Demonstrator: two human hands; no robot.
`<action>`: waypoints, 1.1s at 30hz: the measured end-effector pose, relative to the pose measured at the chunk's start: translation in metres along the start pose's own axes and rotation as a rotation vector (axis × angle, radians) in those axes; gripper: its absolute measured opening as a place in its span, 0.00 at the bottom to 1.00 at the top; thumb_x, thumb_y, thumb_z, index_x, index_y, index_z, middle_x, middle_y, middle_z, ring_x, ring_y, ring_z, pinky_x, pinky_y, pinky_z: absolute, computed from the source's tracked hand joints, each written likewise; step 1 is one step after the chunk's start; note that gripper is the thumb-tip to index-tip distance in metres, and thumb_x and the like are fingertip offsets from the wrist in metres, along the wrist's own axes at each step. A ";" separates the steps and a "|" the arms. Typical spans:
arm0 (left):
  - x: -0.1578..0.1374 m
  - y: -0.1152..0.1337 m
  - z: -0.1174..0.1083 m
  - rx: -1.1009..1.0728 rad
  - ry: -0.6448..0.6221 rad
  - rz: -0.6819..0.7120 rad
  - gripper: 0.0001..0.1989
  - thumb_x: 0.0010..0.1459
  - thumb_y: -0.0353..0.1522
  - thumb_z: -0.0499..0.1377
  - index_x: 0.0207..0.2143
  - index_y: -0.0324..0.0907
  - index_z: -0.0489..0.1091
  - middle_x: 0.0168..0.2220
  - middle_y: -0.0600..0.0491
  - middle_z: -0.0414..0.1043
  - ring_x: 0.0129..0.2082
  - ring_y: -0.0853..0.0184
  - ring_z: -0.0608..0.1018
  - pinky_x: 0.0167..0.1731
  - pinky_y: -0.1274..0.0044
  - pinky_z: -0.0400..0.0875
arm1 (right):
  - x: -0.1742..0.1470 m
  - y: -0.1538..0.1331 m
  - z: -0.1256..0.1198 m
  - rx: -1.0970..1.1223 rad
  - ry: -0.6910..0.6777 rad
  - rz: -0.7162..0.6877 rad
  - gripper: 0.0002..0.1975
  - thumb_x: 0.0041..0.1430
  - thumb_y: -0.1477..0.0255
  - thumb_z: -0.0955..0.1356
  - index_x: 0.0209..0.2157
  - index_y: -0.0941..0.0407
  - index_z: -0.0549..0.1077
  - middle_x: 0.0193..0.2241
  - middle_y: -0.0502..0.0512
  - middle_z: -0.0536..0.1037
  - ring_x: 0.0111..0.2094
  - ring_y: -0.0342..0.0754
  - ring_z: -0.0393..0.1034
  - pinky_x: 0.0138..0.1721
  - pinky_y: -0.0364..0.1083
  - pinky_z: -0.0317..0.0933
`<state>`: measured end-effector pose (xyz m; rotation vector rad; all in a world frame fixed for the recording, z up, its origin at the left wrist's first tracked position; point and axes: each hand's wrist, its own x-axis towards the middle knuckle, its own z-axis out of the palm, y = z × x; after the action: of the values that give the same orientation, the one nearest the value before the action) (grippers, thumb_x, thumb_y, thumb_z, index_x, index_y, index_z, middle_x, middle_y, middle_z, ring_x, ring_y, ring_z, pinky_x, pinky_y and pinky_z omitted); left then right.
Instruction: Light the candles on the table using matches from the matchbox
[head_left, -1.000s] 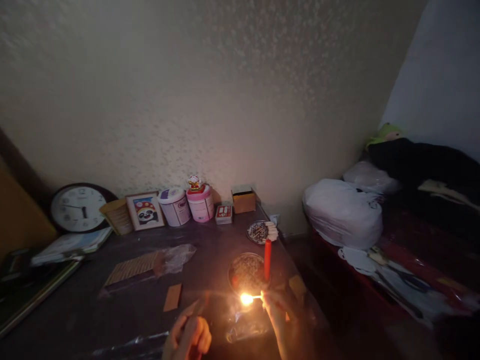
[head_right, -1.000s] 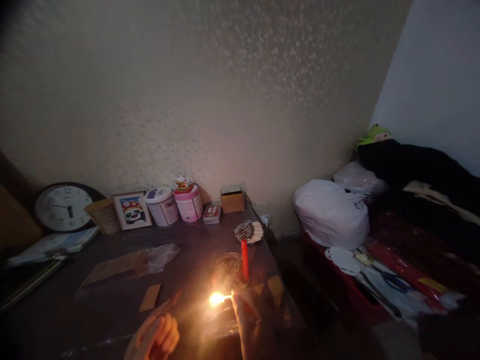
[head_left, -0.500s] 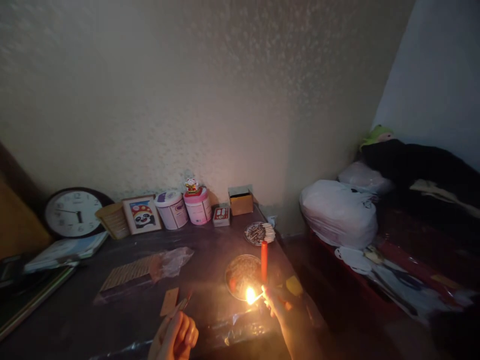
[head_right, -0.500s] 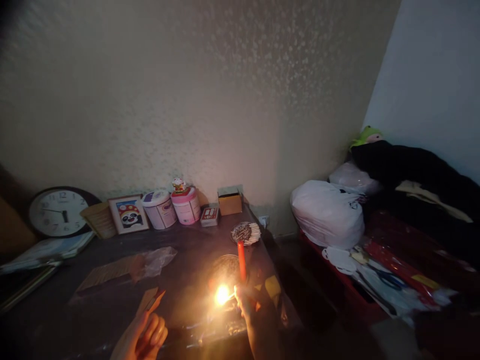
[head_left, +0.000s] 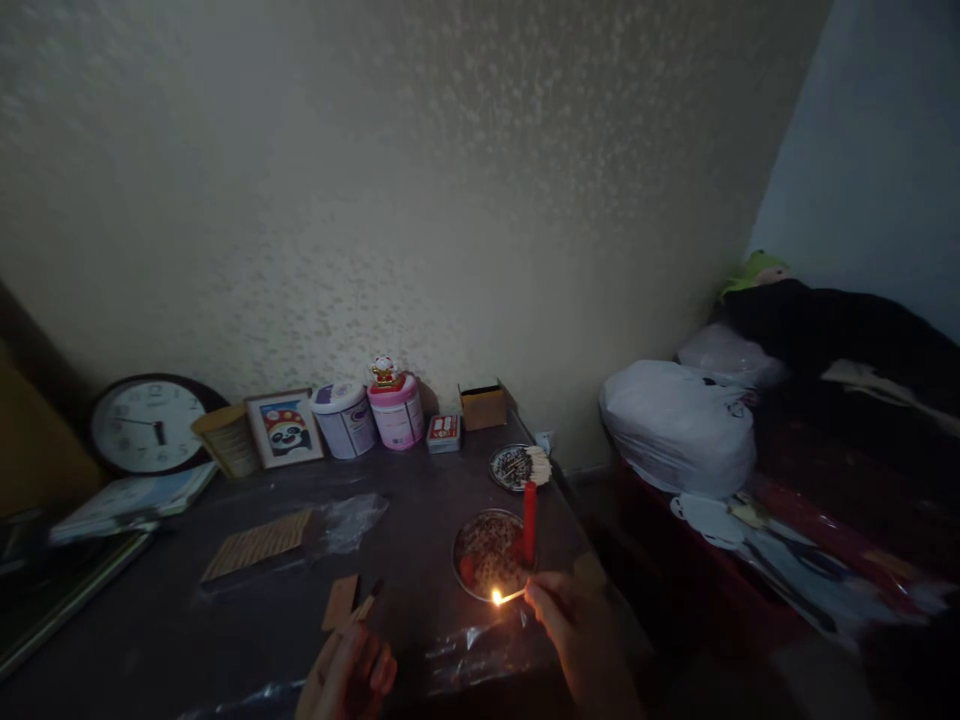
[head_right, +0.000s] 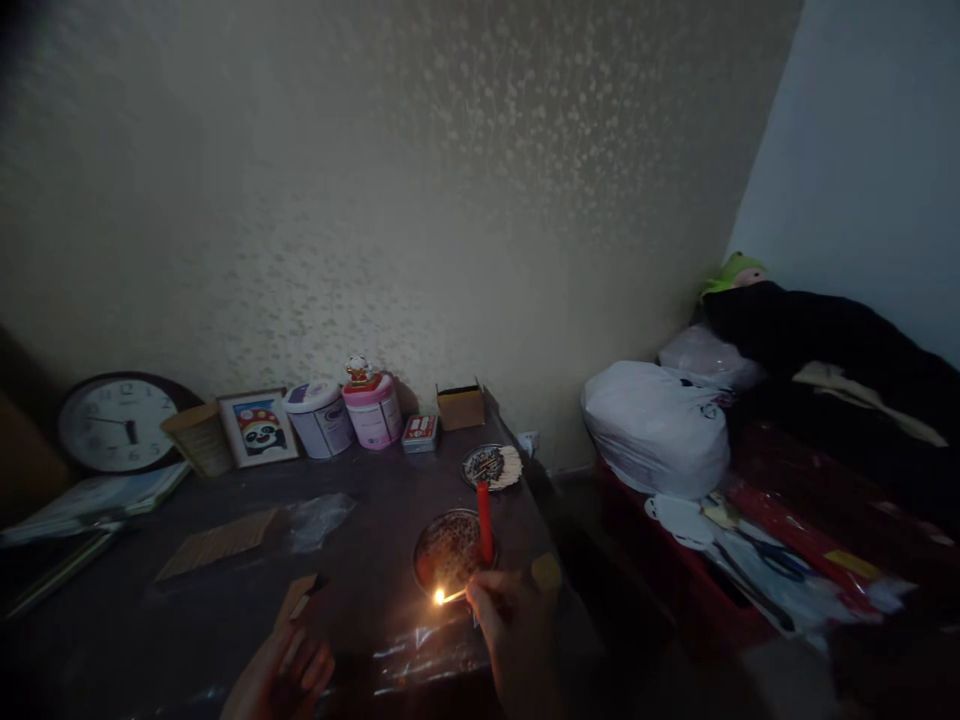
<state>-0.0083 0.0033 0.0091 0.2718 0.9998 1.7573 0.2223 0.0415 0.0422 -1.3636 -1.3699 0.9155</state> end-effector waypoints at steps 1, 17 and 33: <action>0.000 0.001 0.000 0.002 0.003 0.000 0.20 0.23 0.41 0.75 0.17 0.43 0.71 0.13 0.63 0.55 0.15 0.74 0.60 0.15 0.79 0.59 | -0.001 0.000 0.000 0.006 -0.016 -0.004 0.12 0.53 0.63 0.67 0.27 0.55 0.78 0.23 0.52 0.78 0.28 0.49 0.73 0.29 0.42 0.65; -0.002 -0.002 -0.001 -0.006 0.016 0.003 0.25 0.27 0.42 0.75 0.32 0.45 0.78 0.16 0.62 0.60 0.17 0.74 0.63 0.16 0.79 0.61 | -0.007 -0.002 0.004 -0.036 -0.052 -0.064 0.13 0.53 0.62 0.66 0.28 0.56 0.78 0.26 0.55 0.81 0.31 0.52 0.74 0.34 0.46 0.64; -0.003 -0.003 -0.002 -0.021 -0.001 -0.004 0.22 0.38 0.42 0.72 0.36 0.42 0.77 0.16 0.63 0.55 0.16 0.75 0.60 0.15 0.80 0.58 | -0.007 0.000 0.005 -0.040 -0.102 -0.041 0.13 0.55 0.62 0.66 0.28 0.56 0.77 0.26 0.53 0.79 0.30 0.50 0.72 0.32 0.44 0.62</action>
<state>-0.0063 0.0002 0.0061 0.2571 0.9797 1.7629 0.2163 0.0350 0.0402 -1.3290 -1.4954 0.9465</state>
